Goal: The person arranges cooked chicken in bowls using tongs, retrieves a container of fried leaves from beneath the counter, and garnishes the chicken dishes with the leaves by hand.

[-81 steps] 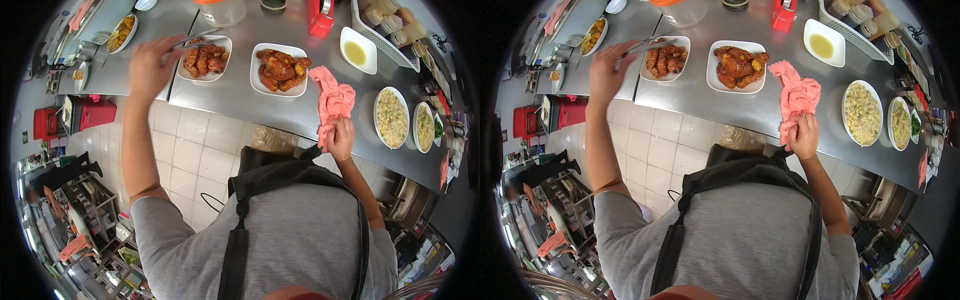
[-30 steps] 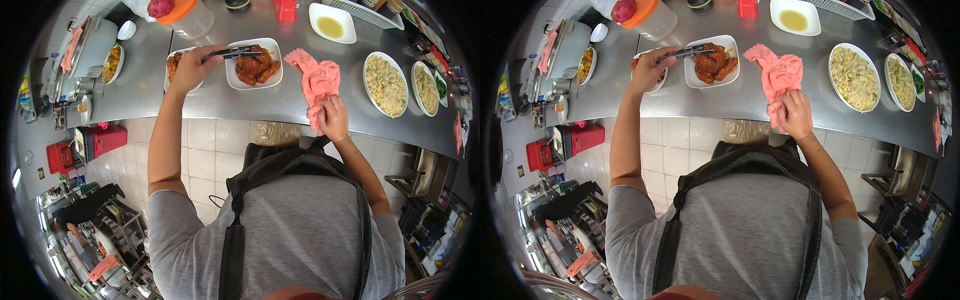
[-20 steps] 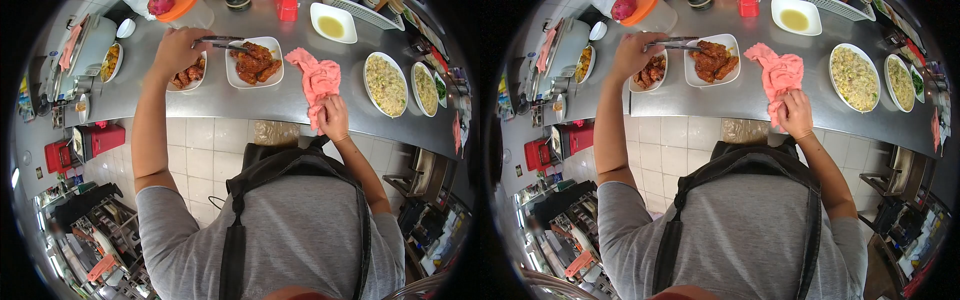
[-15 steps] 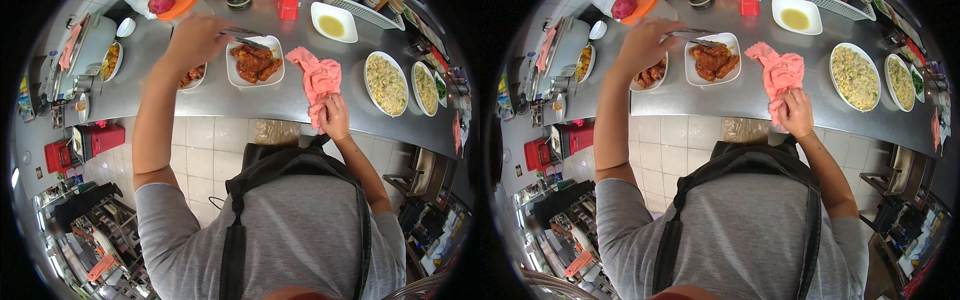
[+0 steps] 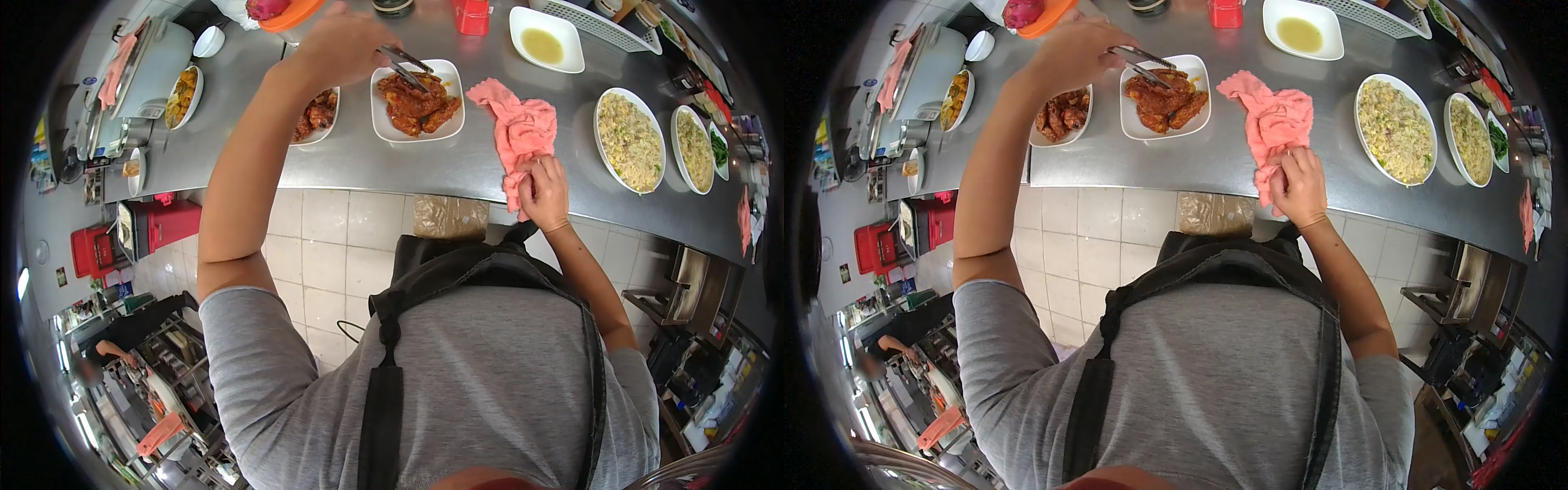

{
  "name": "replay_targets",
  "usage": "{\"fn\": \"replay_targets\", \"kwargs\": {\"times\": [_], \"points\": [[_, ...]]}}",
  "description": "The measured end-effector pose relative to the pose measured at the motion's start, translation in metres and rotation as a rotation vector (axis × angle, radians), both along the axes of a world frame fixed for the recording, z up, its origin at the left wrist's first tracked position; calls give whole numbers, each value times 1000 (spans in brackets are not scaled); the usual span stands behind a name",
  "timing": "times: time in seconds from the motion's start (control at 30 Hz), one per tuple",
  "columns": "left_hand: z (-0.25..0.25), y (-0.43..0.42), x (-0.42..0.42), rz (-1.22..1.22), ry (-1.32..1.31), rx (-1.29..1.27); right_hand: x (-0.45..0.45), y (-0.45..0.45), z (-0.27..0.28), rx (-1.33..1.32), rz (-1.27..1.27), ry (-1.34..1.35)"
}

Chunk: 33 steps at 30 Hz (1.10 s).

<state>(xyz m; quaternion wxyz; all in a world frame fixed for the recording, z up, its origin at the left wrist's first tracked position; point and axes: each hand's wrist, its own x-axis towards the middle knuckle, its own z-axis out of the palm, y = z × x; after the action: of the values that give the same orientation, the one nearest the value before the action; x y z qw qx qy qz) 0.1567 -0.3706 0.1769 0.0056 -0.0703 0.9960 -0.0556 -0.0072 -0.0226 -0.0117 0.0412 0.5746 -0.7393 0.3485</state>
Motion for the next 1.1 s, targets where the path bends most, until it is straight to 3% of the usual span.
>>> {"fn": "replay_targets", "kwargs": {"times": [0.13, 0.23, 0.53, 1.1], "points": [[32, 10, 20, -70, 187, -3, 0, 0, 1, 5, 2, 0], [47, 18, 42, 19, 163, -42, 0, 0, 2, 9, 1, -4], [2, 34, 62, 11, 150, -155, -1, 1, 0, 3, 8, -11], [17, 44, 44, 31, 268, -141, 1, 1, 1, 4, -6, -21]]}}
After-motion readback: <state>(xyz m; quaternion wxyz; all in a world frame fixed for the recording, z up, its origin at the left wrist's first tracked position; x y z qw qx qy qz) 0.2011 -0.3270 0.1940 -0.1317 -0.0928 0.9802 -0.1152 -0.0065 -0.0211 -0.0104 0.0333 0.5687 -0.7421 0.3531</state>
